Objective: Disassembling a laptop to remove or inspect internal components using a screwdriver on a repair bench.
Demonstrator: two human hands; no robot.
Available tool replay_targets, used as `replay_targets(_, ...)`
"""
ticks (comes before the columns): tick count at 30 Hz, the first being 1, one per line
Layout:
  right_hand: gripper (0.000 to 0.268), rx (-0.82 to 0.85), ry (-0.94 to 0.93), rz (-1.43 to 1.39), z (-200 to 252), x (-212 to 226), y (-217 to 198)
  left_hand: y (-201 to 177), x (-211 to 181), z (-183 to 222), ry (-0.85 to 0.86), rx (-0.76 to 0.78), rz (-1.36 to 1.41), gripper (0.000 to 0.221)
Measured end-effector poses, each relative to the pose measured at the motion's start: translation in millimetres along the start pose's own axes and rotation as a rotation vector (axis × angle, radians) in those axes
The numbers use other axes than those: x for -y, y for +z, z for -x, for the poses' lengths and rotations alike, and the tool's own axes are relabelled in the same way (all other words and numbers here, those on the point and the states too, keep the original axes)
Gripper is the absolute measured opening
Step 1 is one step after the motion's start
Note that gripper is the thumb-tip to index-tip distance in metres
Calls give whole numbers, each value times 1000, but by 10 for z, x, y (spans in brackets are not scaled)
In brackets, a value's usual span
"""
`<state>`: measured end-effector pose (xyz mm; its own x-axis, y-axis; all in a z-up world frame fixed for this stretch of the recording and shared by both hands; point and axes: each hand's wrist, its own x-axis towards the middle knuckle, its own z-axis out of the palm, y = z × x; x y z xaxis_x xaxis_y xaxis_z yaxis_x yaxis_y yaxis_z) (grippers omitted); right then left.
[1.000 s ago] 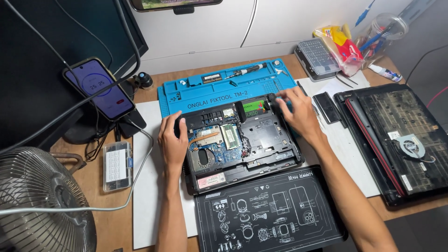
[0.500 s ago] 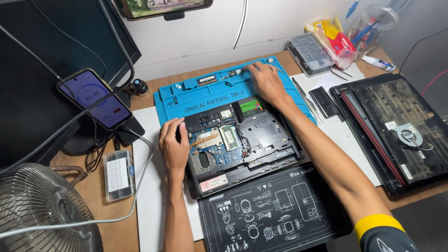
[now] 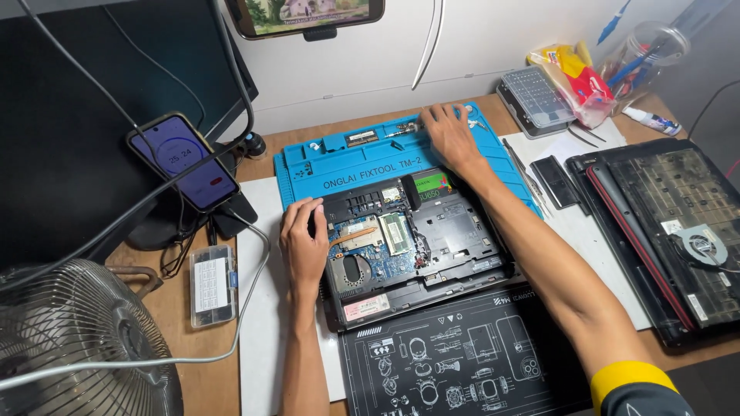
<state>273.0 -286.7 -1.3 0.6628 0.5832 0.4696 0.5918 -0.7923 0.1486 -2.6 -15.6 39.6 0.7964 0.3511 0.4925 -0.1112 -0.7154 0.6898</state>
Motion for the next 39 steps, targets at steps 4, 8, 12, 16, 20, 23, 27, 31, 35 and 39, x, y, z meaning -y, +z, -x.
replay_targets(4, 10, -8, 100, -164, 225, 78, -426, 10, 15, 6, -12, 0, 7, 21)
replay_targets(8, 17, -82, 198, -405, 632, 209, -1106, 33, 49, 14, 0, -11, 13, 21)
replay_targets(12, 20, -89, 379, -489, 1231, 141, -1279, 40, 19, 3, -3, -9, 18, 21)
replay_targets(16, 24, -136, 453, -469, 1534, 24, -1340, 55, 10, 0, -8, -27, 15, 20)
replay_targets(20, 24, -195, 470, -470, 1684, -4, -1292, 37, 12, 29, -17, -11, 28, 21)
replay_targets(23, 22, -263, 418, -464, 1638, 8, -1301, 58, -2, 0, -7, -27, 29, 21)
replay_targets(27, 33, -365, 324, -488, 1578, 144, -1394, 63, 18, 16, 4, -34, 31, 20)
replay_targets(31, 20, -468, 371, -533, 1773, -106, -936, 72, 20, 15, -3, -41, 47, 20)
replay_targets(35, 15, -598, 287, -490, 1737, -73, -1103, 65, 4, 23, 5, -42, 44, 20)
replay_targets(39, 18, -688, 225, -500, 1664, 51, -1330, 55, -19, 14, -5, -40, 53, 19)
